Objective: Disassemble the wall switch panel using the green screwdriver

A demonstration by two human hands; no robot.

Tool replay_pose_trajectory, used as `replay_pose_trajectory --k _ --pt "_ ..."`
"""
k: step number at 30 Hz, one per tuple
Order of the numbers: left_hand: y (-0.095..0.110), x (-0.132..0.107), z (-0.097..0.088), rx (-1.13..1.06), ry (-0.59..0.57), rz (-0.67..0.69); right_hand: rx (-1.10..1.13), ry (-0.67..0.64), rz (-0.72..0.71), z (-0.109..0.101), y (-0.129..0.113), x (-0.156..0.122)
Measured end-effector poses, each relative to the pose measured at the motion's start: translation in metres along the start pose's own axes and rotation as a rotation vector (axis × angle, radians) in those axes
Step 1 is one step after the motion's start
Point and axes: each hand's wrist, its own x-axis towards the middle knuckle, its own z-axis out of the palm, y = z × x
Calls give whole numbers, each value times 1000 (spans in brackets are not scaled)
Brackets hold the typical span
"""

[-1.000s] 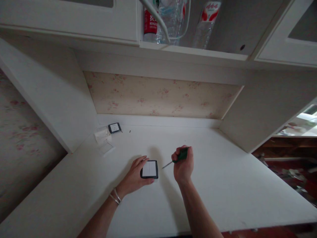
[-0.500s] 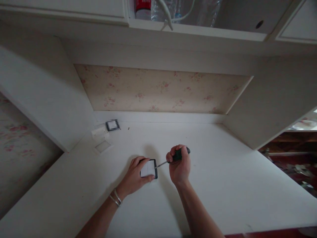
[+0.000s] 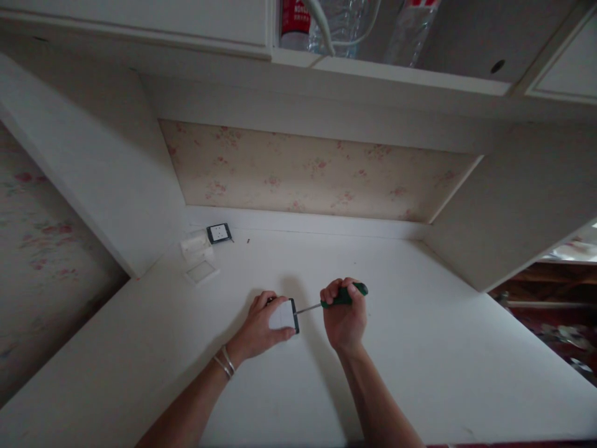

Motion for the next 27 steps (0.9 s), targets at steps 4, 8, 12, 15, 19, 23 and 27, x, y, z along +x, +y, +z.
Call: replay_pose_trajectory --k 4,8,12,15,19,23,27 --pt "2 -1 -1 -8 4 -13 4 30 5 -18 7 9" --pt "2 -3 -1 -19 19 -34 -121 119 -71 -42 15 13" --pt "2 -3 -1 -30 15 -43 -142 -17 12 -50 11 10" --pt "2 -2 -2 -33 13 -42 -140 -199 81 -50 1 6" --pt "3 -2 -2 -30 16 -49 -192 -368 129 -54 -12 4" --pt "4 -2 -2 -39 11 -60 -219 -464 186 -59 -17 2" --pt "5 -1 -3 -51 -1 -68 -248 -353 175 -59 -14 4"
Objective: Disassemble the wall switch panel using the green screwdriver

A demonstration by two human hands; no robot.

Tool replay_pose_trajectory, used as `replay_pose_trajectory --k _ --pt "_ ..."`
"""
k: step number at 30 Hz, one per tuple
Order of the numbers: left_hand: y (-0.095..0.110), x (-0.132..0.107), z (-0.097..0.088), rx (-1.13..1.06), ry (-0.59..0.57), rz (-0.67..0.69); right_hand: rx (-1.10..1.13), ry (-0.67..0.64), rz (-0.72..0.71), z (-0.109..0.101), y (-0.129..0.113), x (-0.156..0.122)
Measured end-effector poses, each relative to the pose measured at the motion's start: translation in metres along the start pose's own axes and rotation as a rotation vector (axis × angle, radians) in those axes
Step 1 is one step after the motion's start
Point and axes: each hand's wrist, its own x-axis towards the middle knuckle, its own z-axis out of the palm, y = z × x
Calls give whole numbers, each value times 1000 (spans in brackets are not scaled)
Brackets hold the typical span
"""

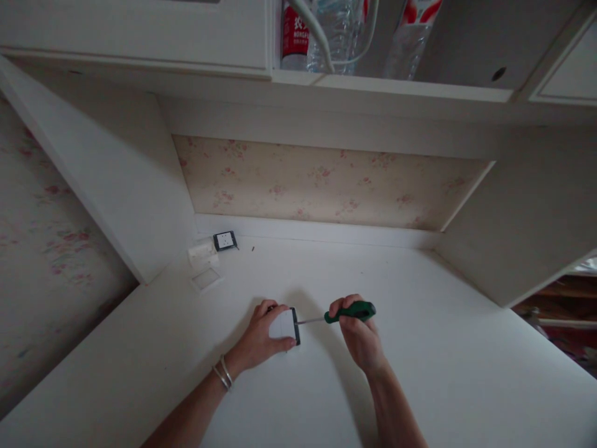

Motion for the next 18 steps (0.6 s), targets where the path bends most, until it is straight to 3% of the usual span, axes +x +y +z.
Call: replay_pose_trajectory --k 13,18 --pt "-4 1 1 -2 -5 -6 -145 448 45 -3 22 11" --pt "-1 0 0 3 -6 -8 -317 598 90 -2 22 12"
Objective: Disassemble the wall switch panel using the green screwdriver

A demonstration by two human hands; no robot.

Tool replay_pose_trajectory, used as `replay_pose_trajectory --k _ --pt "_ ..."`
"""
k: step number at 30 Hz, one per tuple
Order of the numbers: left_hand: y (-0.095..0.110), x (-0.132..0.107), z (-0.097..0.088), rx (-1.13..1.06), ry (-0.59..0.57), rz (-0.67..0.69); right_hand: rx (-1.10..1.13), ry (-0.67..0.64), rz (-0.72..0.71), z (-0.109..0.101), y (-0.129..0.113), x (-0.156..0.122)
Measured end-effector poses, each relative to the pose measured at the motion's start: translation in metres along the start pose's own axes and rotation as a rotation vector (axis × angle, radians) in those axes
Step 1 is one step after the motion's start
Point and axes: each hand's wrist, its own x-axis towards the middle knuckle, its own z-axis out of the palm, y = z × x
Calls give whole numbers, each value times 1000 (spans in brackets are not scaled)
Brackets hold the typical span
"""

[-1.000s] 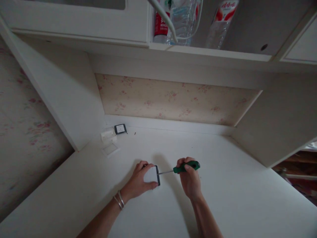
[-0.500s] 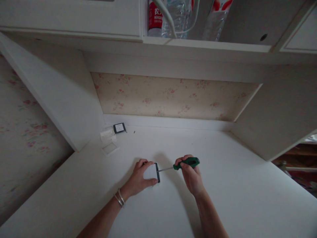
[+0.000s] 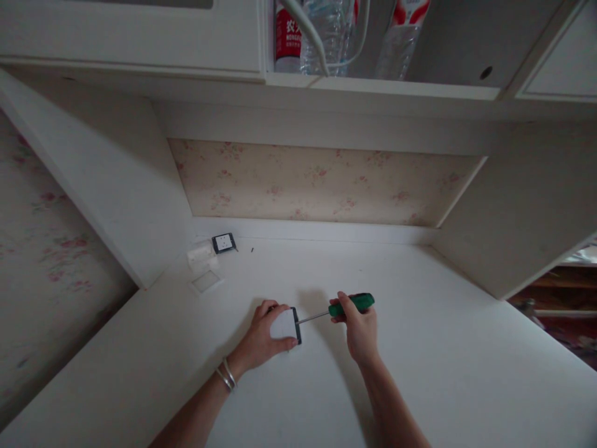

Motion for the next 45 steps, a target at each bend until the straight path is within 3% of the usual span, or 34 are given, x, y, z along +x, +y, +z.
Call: replay_pose_trajectory --k 3,7,13,17,31,38,40,45 --pt "2 -1 0 -2 8 4 -29 -53 -34 -2 -2 -1" --pt "3 -1 0 -7 17 4 105 -258 -102 -8 -7 -3" --pt "2 -1 0 10 24 10 120 -576 -54 -24 -18 -5" --pt "3 0 0 10 23 16 146 -688 -45 -26 -21 -6" --pt "2 0 0 10 31 21 286 -374 133 -14 -7 4" --pt "0 0 2 -7 36 27 205 -166 158 -5 2 5" --pt "-1 0 1 -12 32 20 215 -170 114 -3 0 2" --pt "1 -1 -1 2 26 32 289 -328 -44 -1 -8 -11"
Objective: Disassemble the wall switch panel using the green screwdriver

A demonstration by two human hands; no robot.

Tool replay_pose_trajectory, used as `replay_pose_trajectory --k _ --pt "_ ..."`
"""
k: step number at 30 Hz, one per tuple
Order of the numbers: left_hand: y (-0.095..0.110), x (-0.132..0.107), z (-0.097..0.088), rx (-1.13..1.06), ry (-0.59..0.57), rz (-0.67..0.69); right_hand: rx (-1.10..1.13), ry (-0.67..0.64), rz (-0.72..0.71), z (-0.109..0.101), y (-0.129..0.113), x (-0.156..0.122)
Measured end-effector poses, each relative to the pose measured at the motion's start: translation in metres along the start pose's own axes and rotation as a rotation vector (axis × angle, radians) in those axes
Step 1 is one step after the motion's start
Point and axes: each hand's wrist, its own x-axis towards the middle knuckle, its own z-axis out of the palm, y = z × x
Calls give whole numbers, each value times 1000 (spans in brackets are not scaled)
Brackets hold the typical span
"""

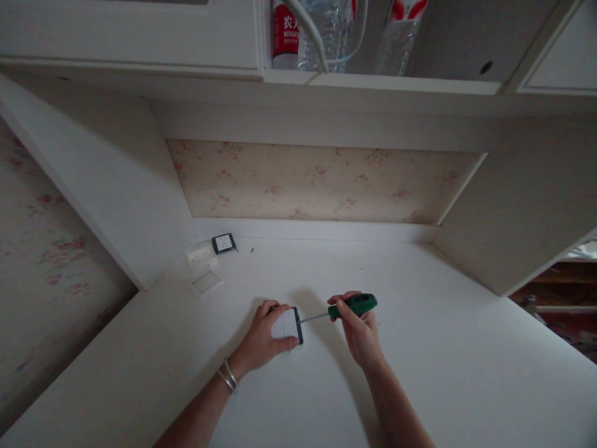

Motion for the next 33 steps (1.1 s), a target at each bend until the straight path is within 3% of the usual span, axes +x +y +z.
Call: replay_pose_trajectory --k 3,10,15,19,23,33 --pt "2 -1 0 24 13 7 -42 -24 -70 1 -2 -5" --pt "5 -3 4 174 68 93 -413 -129 -108 4 4 -11" --pt "6 -4 0 235 32 146 -148 26 -188 4 5 -6" --pt "10 -4 -3 236 -11 160 65 94 -149 1 1 -2" --pt "9 -4 0 225 12 130 50 104 -105 2 2 -4" --pt "4 -1 4 182 42 90 -78 60 -216 3 5 -12"
